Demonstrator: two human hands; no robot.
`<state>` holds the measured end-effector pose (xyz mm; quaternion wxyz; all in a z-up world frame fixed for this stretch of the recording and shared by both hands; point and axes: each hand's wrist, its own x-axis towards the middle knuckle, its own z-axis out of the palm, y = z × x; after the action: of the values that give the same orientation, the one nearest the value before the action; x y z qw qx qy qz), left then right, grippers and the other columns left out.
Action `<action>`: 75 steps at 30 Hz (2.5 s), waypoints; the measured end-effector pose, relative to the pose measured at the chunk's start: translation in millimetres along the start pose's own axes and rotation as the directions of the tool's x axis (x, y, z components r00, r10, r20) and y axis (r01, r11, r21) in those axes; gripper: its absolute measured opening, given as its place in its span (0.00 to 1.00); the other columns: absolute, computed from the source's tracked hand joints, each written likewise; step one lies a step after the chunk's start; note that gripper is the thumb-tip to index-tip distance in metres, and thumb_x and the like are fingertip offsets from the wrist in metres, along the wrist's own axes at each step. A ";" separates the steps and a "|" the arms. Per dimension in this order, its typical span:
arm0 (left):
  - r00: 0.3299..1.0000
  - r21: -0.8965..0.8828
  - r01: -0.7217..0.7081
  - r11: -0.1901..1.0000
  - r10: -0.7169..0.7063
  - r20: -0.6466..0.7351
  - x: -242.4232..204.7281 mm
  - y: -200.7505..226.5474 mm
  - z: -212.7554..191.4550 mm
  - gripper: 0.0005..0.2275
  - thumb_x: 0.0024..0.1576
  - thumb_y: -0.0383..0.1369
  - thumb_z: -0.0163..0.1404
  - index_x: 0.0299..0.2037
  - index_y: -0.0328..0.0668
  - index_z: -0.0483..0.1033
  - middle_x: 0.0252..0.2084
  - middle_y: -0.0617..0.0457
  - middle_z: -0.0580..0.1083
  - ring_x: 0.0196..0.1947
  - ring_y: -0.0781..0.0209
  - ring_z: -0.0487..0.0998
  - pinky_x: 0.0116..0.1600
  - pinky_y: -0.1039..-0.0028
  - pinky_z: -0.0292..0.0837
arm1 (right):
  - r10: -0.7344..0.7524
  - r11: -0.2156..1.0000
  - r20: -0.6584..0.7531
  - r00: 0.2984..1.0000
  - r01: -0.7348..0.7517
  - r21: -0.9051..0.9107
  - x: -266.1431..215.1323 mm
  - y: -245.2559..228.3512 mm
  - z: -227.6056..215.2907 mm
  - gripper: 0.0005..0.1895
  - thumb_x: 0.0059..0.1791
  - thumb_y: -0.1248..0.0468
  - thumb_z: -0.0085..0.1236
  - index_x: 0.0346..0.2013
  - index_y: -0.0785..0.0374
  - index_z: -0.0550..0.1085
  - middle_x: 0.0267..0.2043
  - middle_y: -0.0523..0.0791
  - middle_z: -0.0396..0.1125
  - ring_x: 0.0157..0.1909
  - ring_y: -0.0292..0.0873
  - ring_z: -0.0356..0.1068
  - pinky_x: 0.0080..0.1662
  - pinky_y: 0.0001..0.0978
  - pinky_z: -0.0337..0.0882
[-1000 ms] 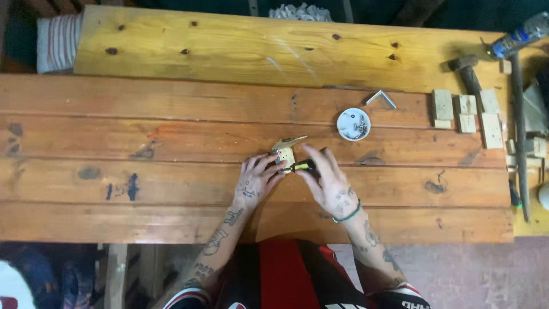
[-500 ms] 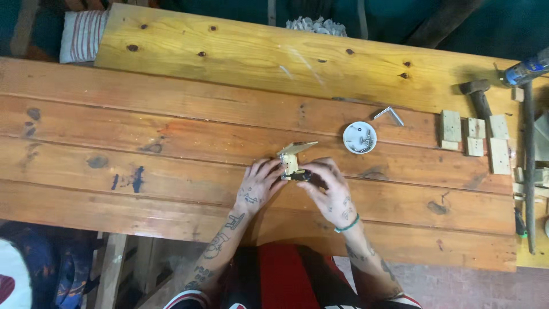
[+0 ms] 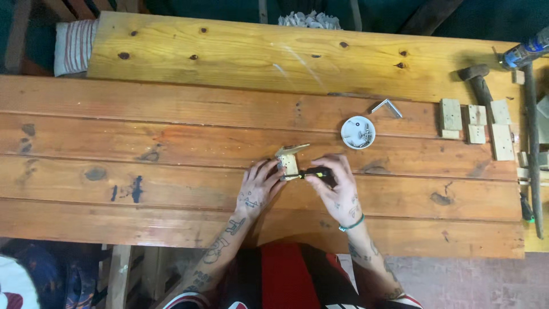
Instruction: The person uses a screwdriver to fasten metal brackets onto small wooden blocks on a workbench. They repeatedly pick up blocks, align brackets, and tighten screws, then place the assembled pieces aside.
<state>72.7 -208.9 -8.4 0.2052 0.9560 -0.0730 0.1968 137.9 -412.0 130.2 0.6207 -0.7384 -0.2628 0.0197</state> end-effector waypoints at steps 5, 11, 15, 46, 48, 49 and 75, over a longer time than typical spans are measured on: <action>1.000 0.015 0.011 1.000 -0.011 -0.002 -2.2 4.0 -1.8 0.11 0.58 0.45 0.57 0.50 0.62 0.82 0.60 0.59 0.71 0.60 0.53 0.71 0.54 0.62 0.70 | 0.072 0.996 -0.020 0.997 -0.071 0.047 -5.7 4.1 -5.2 0.30 0.49 0.73 0.60 0.64 0.64 0.61 0.46 0.51 0.75 0.24 0.34 0.71 0.30 0.27 0.75; 1.000 -0.009 0.009 1.000 -0.009 -0.018 8.5 4.2 -12.1 0.12 0.58 0.46 0.57 0.51 0.64 0.81 0.58 0.60 0.73 0.58 0.52 0.72 0.54 0.59 0.71 | 0.120 0.993 0.123 0.985 -0.118 -0.023 -6.6 9.9 0.8 0.22 0.47 0.75 0.54 0.56 0.67 0.67 0.54 0.60 0.67 0.45 0.58 0.75 0.37 0.41 0.81; 0.999 0.001 0.004 1.000 -0.004 -0.040 2.4 0.1 -4.2 0.12 0.59 0.46 0.56 0.52 0.66 0.81 0.57 0.60 0.74 0.59 0.53 0.72 0.55 0.60 0.69 | 0.153 0.985 0.048 0.987 -0.148 -0.086 0.3 2.9 1.0 0.21 0.49 0.68 0.64 0.54 0.61 0.68 0.48 0.50 0.75 0.50 0.53 0.77 0.47 0.45 0.79; 0.999 0.021 0.024 0.999 -0.024 -0.033 2.0 -1.5 2.1 0.10 0.58 0.47 0.57 0.47 0.63 0.83 0.47 0.61 0.76 0.56 0.55 0.73 0.52 0.64 0.70 | 0.056 0.867 -0.106 0.993 -0.101 -0.487 26.3 9.9 11.0 0.12 0.55 0.53 0.57 0.44 0.57 0.70 0.33 0.51 0.67 0.33 0.58 0.75 0.34 0.49 0.77; 0.999 0.021 0.022 1.000 -0.021 -0.040 1.2 -2.2 3.6 0.10 0.58 0.47 0.56 0.46 0.63 0.83 0.46 0.61 0.76 0.55 0.54 0.74 0.52 0.64 0.70 | 0.153 0.814 -0.125 0.980 -0.197 -0.547 22.8 18.8 11.5 0.14 0.54 0.49 0.57 0.43 0.54 0.70 0.30 0.54 0.73 0.33 0.63 0.76 0.36 0.56 0.77; 0.999 0.029 0.023 0.999 -0.022 -0.034 0.9 -2.5 3.7 0.10 0.58 0.48 0.56 0.46 0.64 0.83 0.47 0.61 0.76 0.56 0.55 0.73 0.53 0.64 0.70 | 0.194 0.786 -0.136 0.971 -0.237 -0.571 21.6 22.2 11.1 0.14 0.55 0.48 0.56 0.43 0.53 0.70 0.30 0.54 0.74 0.34 0.62 0.77 0.36 0.54 0.78; 0.999 -0.003 -0.012 1.000 0.012 -0.047 3.1 1.2 -2.8 0.13 0.59 0.48 0.55 0.51 0.62 0.81 0.49 0.59 0.75 0.57 0.53 0.73 0.55 0.61 0.70 | -0.035 0.882 0.132 0.991 0.093 -0.463 40.8 -0.1 5.5 0.15 0.48 0.55 0.66 0.47 0.49 0.77 0.44 0.46 0.63 0.41 0.55 0.76 0.43 0.51 0.80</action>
<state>74.3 -208.9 -4.4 0.2070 0.9503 -0.0742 0.2203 170.9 -390.2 141.1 0.4077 -0.8546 -0.3211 -0.0206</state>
